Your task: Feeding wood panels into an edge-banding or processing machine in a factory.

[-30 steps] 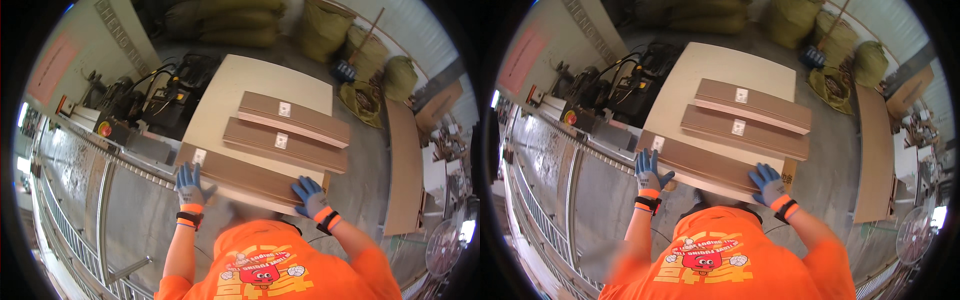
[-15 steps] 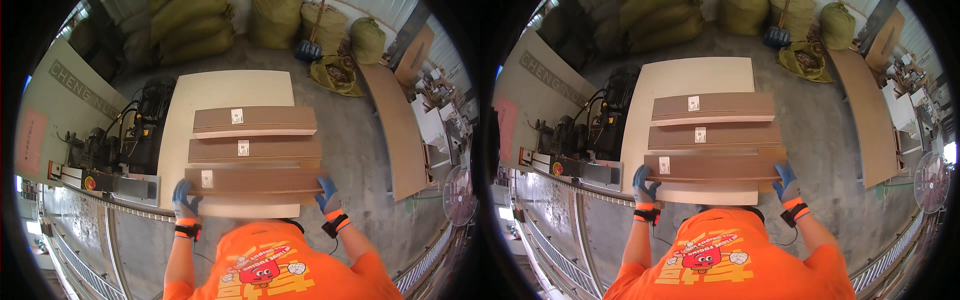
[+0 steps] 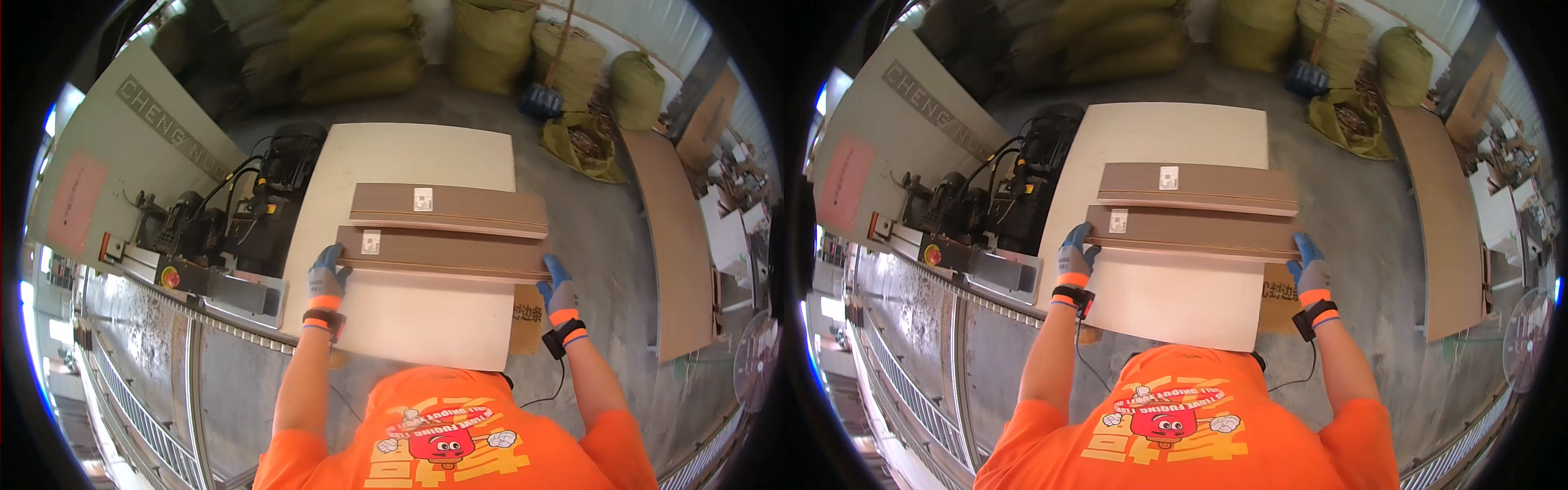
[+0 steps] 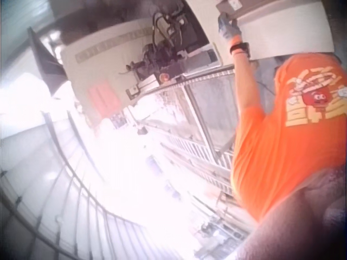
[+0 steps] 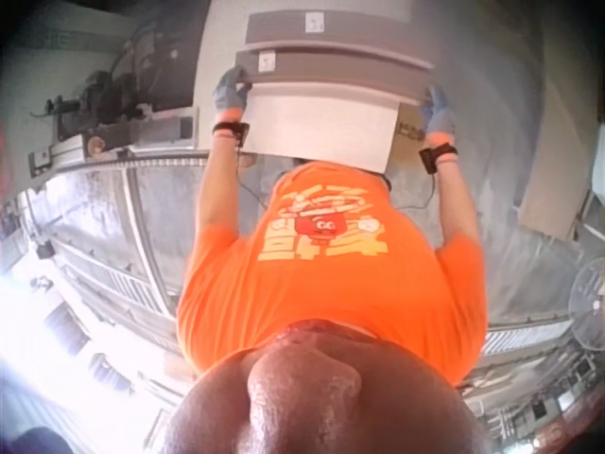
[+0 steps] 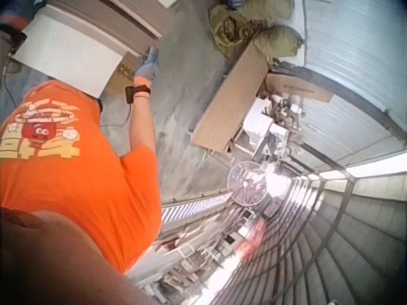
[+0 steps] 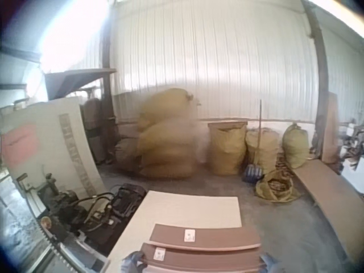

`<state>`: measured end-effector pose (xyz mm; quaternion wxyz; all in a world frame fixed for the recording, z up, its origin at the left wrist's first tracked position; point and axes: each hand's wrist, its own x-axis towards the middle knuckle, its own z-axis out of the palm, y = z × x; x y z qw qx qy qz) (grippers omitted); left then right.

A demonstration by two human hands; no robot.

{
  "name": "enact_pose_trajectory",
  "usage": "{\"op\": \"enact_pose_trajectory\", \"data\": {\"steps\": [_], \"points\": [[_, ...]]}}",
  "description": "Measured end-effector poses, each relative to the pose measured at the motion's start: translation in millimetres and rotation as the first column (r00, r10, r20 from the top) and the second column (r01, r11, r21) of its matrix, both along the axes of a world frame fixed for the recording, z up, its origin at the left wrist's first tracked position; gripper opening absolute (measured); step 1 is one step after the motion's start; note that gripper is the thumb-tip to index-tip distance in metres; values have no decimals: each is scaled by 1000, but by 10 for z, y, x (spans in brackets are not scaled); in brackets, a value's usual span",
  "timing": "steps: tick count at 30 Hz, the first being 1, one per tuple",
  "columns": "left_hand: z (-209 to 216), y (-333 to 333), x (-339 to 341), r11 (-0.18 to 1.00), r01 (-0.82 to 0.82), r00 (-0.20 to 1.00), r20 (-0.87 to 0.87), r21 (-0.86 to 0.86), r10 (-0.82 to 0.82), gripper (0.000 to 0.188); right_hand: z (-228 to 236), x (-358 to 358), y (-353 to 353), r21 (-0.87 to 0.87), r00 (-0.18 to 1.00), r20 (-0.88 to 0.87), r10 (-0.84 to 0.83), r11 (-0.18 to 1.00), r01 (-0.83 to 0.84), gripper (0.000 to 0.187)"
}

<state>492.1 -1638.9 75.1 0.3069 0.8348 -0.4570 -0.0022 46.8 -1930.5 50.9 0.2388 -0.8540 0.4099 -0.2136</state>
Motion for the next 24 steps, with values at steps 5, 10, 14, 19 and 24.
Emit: {"op": "enact_pose_trajectory", "data": {"steps": [5,10,14,19,24], "points": [[-66,-59,-20,999,-49,997,58,12,48,51,-65,4,-127,157,995,101,-18,988,2,68],[-161,78,79,991,-116,984,-141,-67,106,67,-48,106,-133,142,990,132,44,988,-62,68],[-199,151,-316,947,-278,920,-241,158,310,86,325,182,314,-296,980,-193,-46,955,-14,74],[-248,800,-1065,928,-212,977,58,306,204,74,288,216,787,-194,875,-251,413,864,-464,70],[-275,1004,-1644,963,-133,970,230,233,79,54,-20,466,1051,-122,722,-291,628,724,-679,71]]}}
